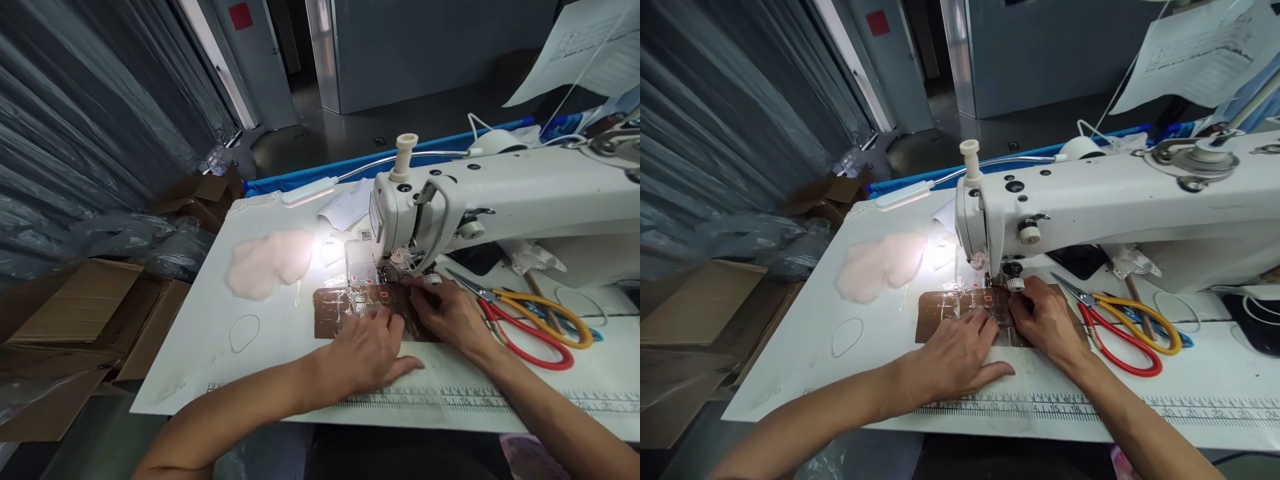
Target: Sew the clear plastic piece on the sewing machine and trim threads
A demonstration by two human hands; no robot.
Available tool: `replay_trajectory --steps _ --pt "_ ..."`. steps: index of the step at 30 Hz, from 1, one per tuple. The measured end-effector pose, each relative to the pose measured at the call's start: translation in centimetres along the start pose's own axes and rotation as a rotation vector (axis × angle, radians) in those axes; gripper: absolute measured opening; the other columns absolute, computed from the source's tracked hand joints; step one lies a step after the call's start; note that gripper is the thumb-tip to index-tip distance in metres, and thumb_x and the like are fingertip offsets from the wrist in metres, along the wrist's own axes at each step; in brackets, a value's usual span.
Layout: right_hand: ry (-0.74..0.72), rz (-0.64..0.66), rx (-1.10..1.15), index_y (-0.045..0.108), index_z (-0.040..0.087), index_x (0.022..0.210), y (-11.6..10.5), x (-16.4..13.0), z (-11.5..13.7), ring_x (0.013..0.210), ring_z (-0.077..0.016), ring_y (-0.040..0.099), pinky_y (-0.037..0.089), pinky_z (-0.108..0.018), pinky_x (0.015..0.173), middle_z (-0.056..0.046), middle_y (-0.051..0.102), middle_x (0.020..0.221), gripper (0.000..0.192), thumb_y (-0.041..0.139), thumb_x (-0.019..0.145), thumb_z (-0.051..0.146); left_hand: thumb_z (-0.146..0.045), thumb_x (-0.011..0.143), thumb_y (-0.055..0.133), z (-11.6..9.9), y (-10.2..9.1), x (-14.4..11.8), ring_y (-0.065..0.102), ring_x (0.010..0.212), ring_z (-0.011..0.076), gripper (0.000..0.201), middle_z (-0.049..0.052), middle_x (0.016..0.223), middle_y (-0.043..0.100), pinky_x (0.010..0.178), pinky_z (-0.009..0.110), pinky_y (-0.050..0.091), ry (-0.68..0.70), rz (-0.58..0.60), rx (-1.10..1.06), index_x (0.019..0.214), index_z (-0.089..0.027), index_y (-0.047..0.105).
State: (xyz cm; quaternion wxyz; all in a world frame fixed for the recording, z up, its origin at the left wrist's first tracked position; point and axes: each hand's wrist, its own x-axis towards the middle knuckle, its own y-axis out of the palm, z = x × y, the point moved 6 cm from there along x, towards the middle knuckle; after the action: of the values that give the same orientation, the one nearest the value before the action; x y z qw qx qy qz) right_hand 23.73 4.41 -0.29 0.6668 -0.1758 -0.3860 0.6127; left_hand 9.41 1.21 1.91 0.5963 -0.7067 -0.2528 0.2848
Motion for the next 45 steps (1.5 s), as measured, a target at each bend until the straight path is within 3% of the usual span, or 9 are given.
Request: replay_trajectory --steps 6,9,12,16,20,24,27,34,45 --pt "-0.001 0.089 0.135 0.069 0.018 0.085 0.1 -0.1 1.2 0.070 -0.0167 0.062 0.046 -0.027 0.062 -0.005 0.067 0.078 0.024 0.047 0.084 0.028 -0.059 0.071 0.071 4.0 -1.5 0.0 0.058 0.099 0.0266 0.072 0.014 0.120 0.054 0.081 0.041 0.052 0.235 -0.093 -0.088 0.127 -0.019 0.049" --pt "-0.003 0.098 0.148 0.071 0.017 0.090 -0.1 -0.1 1.5 0.062 -0.0144 0.059 0.044 -0.027 0.058 -0.003 0.065 0.074 0.026 0.048 0.083 0.027 -0.053 0.078 0.068 5.6 -2.3 -0.3 0.059 0.099 0.0232 0.056 0.012 0.115 0.058 0.080 0.036 0.053 0.242 -0.199 -0.219 0.121 -0.019 0.055" --pt "-0.006 0.091 0.148 0.071 0.016 0.092 -0.2 -0.1 1.6 0.058 -0.0132 0.056 0.043 -0.025 0.055 -0.003 0.064 0.070 0.026 0.049 0.083 0.027 -0.043 0.085 0.064 4.8 -1.9 -0.4 0.061 0.097 0.0196 0.033 0.010 0.105 0.063 0.082 0.033 0.054 0.287 -0.275 -0.329 0.104 -0.016 0.064" --pt "-0.026 0.079 0.146 0.071 0.017 0.095 -0.3 -0.1 1.7 0.060 -0.0133 0.057 0.043 -0.025 0.056 -0.002 0.064 0.071 0.026 0.049 0.084 0.025 -0.046 0.078 0.070 2.7 -0.2 0.0 0.062 0.098 0.0200 0.038 0.009 0.102 0.065 0.087 0.032 0.055 0.390 -0.281 -0.414 0.098 -0.014 0.066" --pt "-0.090 0.103 0.162 0.069 0.019 0.096 0.1 -0.3 1.8 0.068 -0.0144 0.061 0.047 -0.026 0.063 -0.004 0.067 0.082 0.024 0.048 0.085 0.022 -0.030 0.090 0.060 2.9 0.7 0.0 0.064 0.089 0.0160 0.017 0.008 0.095 0.066 0.081 0.029 0.056 0.283 -0.349 -0.420 0.090 -0.014 0.066" --pt "-0.217 0.263 0.133 0.064 0.020 0.102 1.5 -0.8 2.3 0.078 -0.0165 0.061 0.049 -0.030 0.072 -0.005 0.065 0.091 0.023 0.051 0.083 0.022 -0.019 0.090 0.054 4.4 0.1 -0.7 0.062 0.067 0.0096 0.008 0.001 0.076 0.066 0.064 0.022 0.053 0.075 -0.454 -0.455 0.089 -0.015 0.061" --pt "-0.246 0.337 0.036 0.060 0.023 0.108 2.4 -1.1 2.3 0.078 -0.0180 0.061 0.048 -0.031 0.068 -0.005 0.063 0.096 0.027 0.054 0.082 0.026 -0.023 0.088 0.056 5.3 0.0 -0.9 0.055 0.052 0.0060 0.007 -0.005 0.063 0.063 0.055 0.020 0.048 -0.077 -0.401 -0.551 0.091 -0.017 0.058" --pt "-0.217 0.315 -0.024 0.061 0.024 0.100 2.5 -1.1 2.8 0.072 -0.0165 0.061 0.041 -0.029 0.061 -0.003 0.065 0.090 0.019 0.053 0.084 0.028 -0.024 0.085 0.060 5.8 0.8 -0.7 0.067 0.075 0.0111 0.013 0.001 0.088 0.071 0.067 0.024 0.056 -0.192 -0.293 -0.884 0.094 -0.018 0.054" --pt "-0.237 0.224 -0.057 0.058 0.023 0.086 2.6 -1.2 3.1 0.065 -0.0140 0.057 0.034 -0.028 0.057 0.000 0.064 0.081 0.008 0.052 0.083 0.027 -0.023 0.084 0.062 5.9 1.2 -0.6 0.068 0.079 0.0116 0.015 0.002 0.087 0.070 0.071 0.024 0.058 -0.190 -0.307 -0.937 0.096 -0.017 0.055"
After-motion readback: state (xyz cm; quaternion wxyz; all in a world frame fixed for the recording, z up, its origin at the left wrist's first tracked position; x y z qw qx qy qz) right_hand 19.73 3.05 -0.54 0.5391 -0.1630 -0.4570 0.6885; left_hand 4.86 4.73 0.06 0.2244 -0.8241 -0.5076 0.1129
